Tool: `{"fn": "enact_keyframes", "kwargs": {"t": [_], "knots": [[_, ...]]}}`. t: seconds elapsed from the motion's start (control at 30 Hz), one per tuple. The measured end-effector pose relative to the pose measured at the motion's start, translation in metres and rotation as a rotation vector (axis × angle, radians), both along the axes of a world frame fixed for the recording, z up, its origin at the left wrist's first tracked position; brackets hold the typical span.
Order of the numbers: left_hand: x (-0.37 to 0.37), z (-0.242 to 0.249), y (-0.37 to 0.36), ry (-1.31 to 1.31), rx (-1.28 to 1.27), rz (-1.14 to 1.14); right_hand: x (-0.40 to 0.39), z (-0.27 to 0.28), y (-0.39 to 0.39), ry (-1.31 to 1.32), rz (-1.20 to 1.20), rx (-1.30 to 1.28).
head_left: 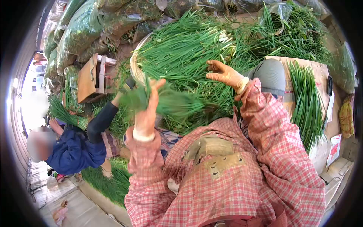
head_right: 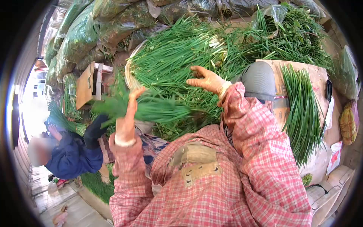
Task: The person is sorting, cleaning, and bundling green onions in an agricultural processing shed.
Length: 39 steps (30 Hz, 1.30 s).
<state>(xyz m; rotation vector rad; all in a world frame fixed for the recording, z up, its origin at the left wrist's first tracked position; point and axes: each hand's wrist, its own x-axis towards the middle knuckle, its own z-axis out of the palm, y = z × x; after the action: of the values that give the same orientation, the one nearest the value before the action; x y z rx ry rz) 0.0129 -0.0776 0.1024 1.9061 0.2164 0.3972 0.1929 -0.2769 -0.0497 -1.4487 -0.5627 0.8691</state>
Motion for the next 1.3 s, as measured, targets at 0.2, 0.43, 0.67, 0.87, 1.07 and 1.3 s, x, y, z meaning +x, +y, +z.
{"fn": "enact_keyframes", "kwargs": {"t": [0.2, 0.43, 0.67, 0.87, 1.07, 1.3], "knots": [[-0.021, -0.001, 0.009, 0.346, -0.052, 0.148, 0.001, 0.001, 0.0, -0.302, -0.201, -0.135], [-0.035, 0.027, -0.008, 0.014, 0.465, 0.02, -0.062, 0.129, 0.119, -0.618, 0.522, 0.196], [-0.105, 0.04, -0.006, -0.234, 0.388, 0.211, -0.137, -0.001, 0.121, -0.704, 0.864, -0.433], [-0.153, 0.042, -0.003, -0.267, 0.383, 0.265, -0.187, -0.078, 0.083, -0.421, 0.781, -0.621], [-0.185, 0.041, 0.012, -0.55, 0.084, 0.334, -0.116, -0.074, 0.059, -0.631, 0.501, -0.745], [-0.179, 0.076, 0.035, -0.743, -0.179, 0.279, 0.021, -0.126, 0.02, -0.831, 0.269, -1.215]]}}
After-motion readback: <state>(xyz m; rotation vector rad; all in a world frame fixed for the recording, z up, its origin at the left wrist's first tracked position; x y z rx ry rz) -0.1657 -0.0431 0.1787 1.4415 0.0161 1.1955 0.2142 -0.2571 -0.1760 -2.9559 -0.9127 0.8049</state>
